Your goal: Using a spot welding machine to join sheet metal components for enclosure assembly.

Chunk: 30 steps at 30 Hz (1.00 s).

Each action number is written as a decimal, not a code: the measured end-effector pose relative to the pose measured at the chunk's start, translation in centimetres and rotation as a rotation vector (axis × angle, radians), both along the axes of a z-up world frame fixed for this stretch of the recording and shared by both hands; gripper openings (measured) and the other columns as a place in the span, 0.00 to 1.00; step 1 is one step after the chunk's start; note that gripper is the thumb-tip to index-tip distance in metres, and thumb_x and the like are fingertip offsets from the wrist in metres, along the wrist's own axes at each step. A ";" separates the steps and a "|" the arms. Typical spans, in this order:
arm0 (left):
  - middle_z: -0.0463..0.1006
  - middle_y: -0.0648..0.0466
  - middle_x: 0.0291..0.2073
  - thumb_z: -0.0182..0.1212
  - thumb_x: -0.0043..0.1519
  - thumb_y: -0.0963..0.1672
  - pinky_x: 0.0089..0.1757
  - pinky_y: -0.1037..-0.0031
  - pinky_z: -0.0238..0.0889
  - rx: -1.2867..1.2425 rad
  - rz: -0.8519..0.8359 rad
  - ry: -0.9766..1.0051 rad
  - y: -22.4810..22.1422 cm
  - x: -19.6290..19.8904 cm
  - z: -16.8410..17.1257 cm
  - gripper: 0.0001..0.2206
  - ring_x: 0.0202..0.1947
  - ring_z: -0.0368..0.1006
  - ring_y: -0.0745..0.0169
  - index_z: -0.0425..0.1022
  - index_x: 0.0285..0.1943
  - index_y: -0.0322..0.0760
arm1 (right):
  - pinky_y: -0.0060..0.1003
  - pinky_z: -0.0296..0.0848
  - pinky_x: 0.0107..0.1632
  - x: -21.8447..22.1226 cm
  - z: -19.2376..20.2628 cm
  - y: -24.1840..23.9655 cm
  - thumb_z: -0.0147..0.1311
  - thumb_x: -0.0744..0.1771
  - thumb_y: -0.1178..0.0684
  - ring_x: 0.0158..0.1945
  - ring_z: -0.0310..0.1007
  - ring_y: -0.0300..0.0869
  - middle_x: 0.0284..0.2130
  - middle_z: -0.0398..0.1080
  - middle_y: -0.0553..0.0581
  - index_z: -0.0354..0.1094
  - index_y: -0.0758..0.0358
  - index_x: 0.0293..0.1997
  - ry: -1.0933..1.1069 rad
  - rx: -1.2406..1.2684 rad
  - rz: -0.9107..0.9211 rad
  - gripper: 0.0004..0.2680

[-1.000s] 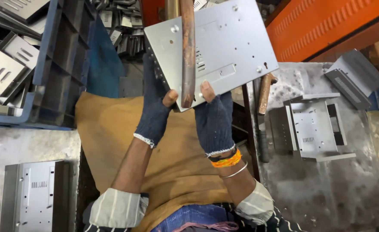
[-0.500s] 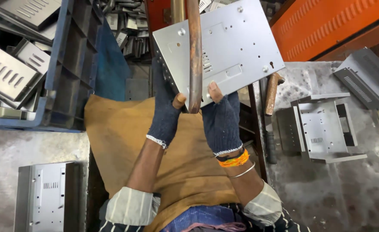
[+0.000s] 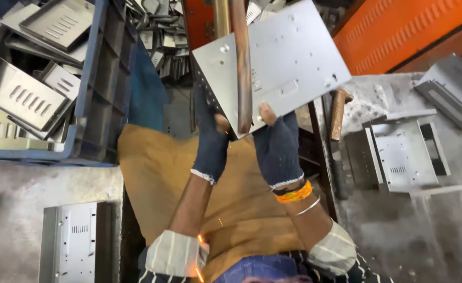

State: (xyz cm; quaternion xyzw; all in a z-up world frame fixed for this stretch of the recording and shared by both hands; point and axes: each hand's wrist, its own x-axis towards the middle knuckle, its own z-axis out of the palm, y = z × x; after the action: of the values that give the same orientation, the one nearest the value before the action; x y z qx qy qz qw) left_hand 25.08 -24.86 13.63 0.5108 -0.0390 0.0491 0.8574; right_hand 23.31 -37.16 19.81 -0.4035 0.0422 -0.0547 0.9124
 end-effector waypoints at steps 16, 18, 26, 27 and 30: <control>0.68 0.44 0.73 0.48 0.75 0.55 0.72 0.63 0.51 0.325 0.145 -0.311 1.4 -2.2 0.7 0.27 0.76 0.60 0.51 0.71 0.68 0.29 | 0.40 0.77 0.52 1.1 -1.1 -8.4 0.52 0.69 0.48 0.49 0.78 0.45 0.47 0.76 0.60 0.67 0.72 0.59 0.165 -0.092 0.106 0.17; 0.68 0.43 0.73 0.49 0.75 0.54 0.72 0.62 0.51 0.297 0.185 -0.321 0.8 -1.9 0.1 0.25 0.76 0.60 0.50 0.74 0.64 0.29 | 0.39 0.77 0.47 2.2 -0.4 -8.2 0.53 0.68 0.50 0.44 0.78 0.44 0.44 0.75 0.57 0.68 0.68 0.57 0.151 -0.108 0.124 0.15; 0.69 0.42 0.71 0.51 0.74 0.52 0.71 0.61 0.55 0.200 0.226 -0.310 0.4 -1.2 -2.8 0.22 0.74 0.64 0.49 0.74 0.63 0.29 | 0.33 0.76 0.46 2.4 1.4 -6.9 0.55 0.67 0.52 0.43 0.75 0.36 0.43 0.73 0.54 0.67 0.67 0.58 0.015 -0.432 0.017 0.14; 0.72 0.42 0.68 0.51 0.74 0.52 0.70 0.61 0.56 0.216 0.237 -0.299 0.5 -1.1 -3.6 0.22 0.72 0.66 0.50 0.74 0.63 0.30 | 0.34 0.76 0.45 2.4 1.5 -6.8 0.55 0.67 0.52 0.43 0.75 0.37 0.44 0.73 0.54 0.66 0.67 0.58 -0.015 -0.457 0.024 0.15; 0.73 0.43 0.67 0.50 0.73 0.53 0.69 0.62 0.57 0.224 0.239 -0.313 0.5 -1.4 -2.0 0.23 0.71 0.66 0.51 0.74 0.64 0.30 | 0.33 0.75 0.48 2.9 1.3 -7.1 0.56 0.67 0.53 0.46 0.74 0.36 0.45 0.72 0.54 0.66 0.68 0.57 -0.028 -0.427 0.026 0.14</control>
State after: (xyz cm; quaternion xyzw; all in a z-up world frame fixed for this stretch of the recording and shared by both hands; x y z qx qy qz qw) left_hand 23.68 -24.38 11.65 0.5898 -0.1160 0.2244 0.7670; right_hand 26.22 -44.22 21.11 -0.5874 0.0117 -0.0560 0.8073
